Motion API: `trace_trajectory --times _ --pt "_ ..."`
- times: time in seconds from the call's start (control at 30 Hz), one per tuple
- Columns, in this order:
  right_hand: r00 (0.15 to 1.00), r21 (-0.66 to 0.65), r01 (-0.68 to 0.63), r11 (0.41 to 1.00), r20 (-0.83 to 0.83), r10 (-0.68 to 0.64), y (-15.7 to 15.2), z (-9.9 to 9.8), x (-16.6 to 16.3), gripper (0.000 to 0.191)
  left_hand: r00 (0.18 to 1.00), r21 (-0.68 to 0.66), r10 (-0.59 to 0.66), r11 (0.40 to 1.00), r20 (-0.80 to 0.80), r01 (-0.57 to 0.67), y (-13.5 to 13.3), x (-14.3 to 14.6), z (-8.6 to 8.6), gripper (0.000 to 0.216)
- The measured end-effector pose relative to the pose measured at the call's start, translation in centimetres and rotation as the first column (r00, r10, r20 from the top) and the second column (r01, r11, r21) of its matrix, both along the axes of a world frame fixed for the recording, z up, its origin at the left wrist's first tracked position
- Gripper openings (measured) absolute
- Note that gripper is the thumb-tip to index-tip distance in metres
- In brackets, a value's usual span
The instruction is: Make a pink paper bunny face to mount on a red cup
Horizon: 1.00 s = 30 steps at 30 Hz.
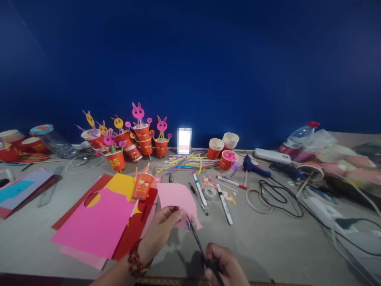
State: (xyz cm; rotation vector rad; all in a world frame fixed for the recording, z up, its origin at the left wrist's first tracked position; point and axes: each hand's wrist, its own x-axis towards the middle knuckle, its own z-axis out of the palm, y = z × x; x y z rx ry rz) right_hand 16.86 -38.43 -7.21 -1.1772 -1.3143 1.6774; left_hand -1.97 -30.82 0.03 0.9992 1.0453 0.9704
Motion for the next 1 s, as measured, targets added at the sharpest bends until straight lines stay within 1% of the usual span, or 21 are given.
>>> trace_trajectory --times 0.03,0.17,0.23,0.33,0.43,0.53,0.67,0.77,0.87,0.93,1.0 --pt "1.000 -0.007 0.005 1.000 0.000 -0.005 0.0 0.2 0.0 0.067 1.000 0.003 -0.006 1.000 -0.009 0.006 0.0 -0.1 0.0 0.035" --pt "1.000 -0.013 0.013 1.000 0.002 -0.013 0.1 0.5 -0.2 0.069 0.992 -0.002 0.096 0.995 -0.082 -0.096 0.1 -0.3 -0.2 0.031" --pt "1.000 -0.013 0.026 1.000 0.003 -0.026 0.0 0.5 -0.3 0.069 0.988 0.003 0.110 0.994 -0.112 -0.111 0.1 -0.4 -0.3 0.029" --pt "0.999 -0.013 0.040 0.999 0.019 -0.040 0.0 0.1 -0.3 0.069 0.987 0.029 0.086 0.996 -0.132 -0.083 0.1 -0.6 -0.5 0.028" --pt "0.999 -0.018 0.022 1.000 0.046 -0.021 0.0 -0.3 -0.2 0.069 0.989 0.057 0.057 0.997 -0.133 -0.050 0.2 -0.8 -0.8 0.027" --pt "0.997 0.022 0.033 0.999 0.070 -0.034 0.1 -0.6 0.0 0.070 0.991 0.060 0.041 0.998 -0.129 -0.034 0.4 -1.0 -1.0 0.030" --pt "0.991 0.062 -0.006 0.998 0.133 -0.002 0.2 -0.3 0.5 0.068 0.991 0.050 0.017 0.999 -0.133 -0.010 0.7 -0.9 -1.0 0.032" --pt "0.981 0.116 -0.018 0.993 0.192 -0.005 0.3 0.1 0.8 0.065 0.990 0.054 -0.003 0.998 -0.138 0.010 0.8 -0.8 -0.9 0.030" --pt "0.980 0.111 -0.021 0.994 0.198 -0.002 0.3 0.2 1.1 0.060 0.992 0.053 -0.020 0.998 -0.125 0.027 0.8 -0.8 -0.7 0.029" --pt "0.982 0.092 -0.014 0.996 0.190 -0.003 0.3 0.1 1.1 0.057 0.993 0.042 -0.071 0.996 -0.091 0.075 0.8 -0.9 -0.3 0.029" --pt "0.983 0.077 -0.010 0.997 0.182 -0.004 0.3 0.0 1.1 0.054 0.986 0.056 -0.157 0.986 -0.052 0.159 0.7 -1.1 0.0 0.029"
